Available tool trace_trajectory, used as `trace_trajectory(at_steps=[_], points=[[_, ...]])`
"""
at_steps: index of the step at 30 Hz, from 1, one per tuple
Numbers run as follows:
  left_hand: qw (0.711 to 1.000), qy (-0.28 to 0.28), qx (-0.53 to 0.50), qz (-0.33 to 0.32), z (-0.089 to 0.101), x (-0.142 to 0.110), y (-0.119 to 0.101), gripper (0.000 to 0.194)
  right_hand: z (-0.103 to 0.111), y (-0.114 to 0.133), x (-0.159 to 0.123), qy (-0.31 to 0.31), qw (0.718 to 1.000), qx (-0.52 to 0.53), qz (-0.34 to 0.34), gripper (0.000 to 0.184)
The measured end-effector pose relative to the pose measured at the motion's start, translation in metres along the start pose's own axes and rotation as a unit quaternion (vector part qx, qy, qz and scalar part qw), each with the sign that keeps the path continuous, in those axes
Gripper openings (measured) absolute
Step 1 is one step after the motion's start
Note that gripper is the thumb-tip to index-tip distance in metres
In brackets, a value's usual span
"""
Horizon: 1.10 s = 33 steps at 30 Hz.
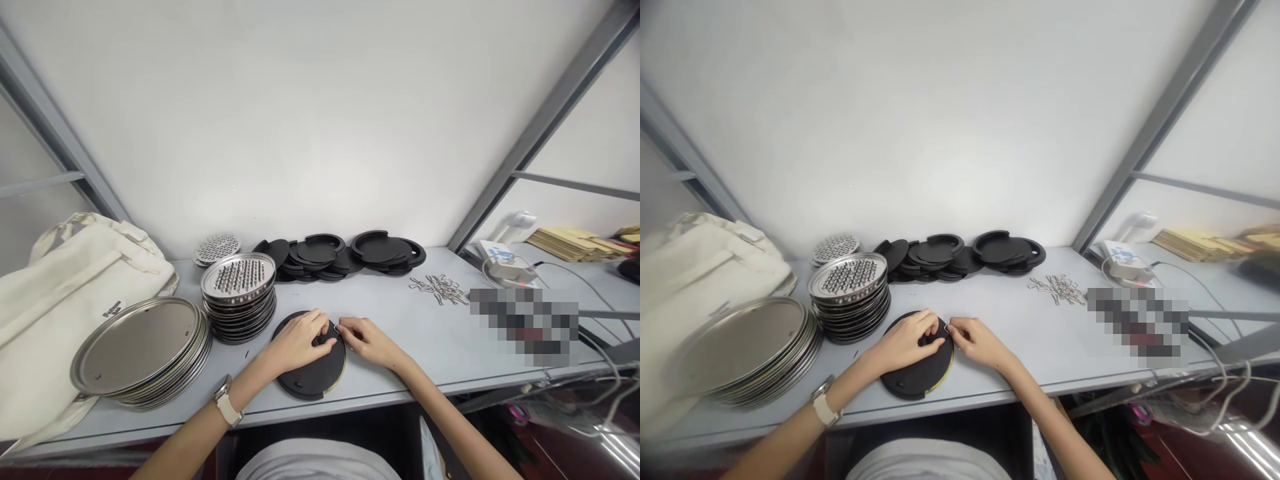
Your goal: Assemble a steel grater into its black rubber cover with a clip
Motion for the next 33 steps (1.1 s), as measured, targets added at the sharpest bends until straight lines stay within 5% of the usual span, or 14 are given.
trace_trajectory(at_steps=[10, 33], points=[[0.980, 0.090, 0.097, -0.148, -0.005, 0.027, 0.003, 0.022, 0.000, 0.002, 0.001, 0.000, 1.000, 0.013, 0.007, 0.030], [0.986, 0.070, 0.063, -0.138, -0.006, 0.022, 0.007, 0.023, 0.002, 0.005, 0.000, 0.001, 1.000, -0.020, 0.018, 0.033]])
Point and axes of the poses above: each hand's wrist, its own x-axis towards the middle knuckle, its own z-axis out of the back of the hand, y = z × x, the point moved 5 cm from there along x, towards the middle knuckle
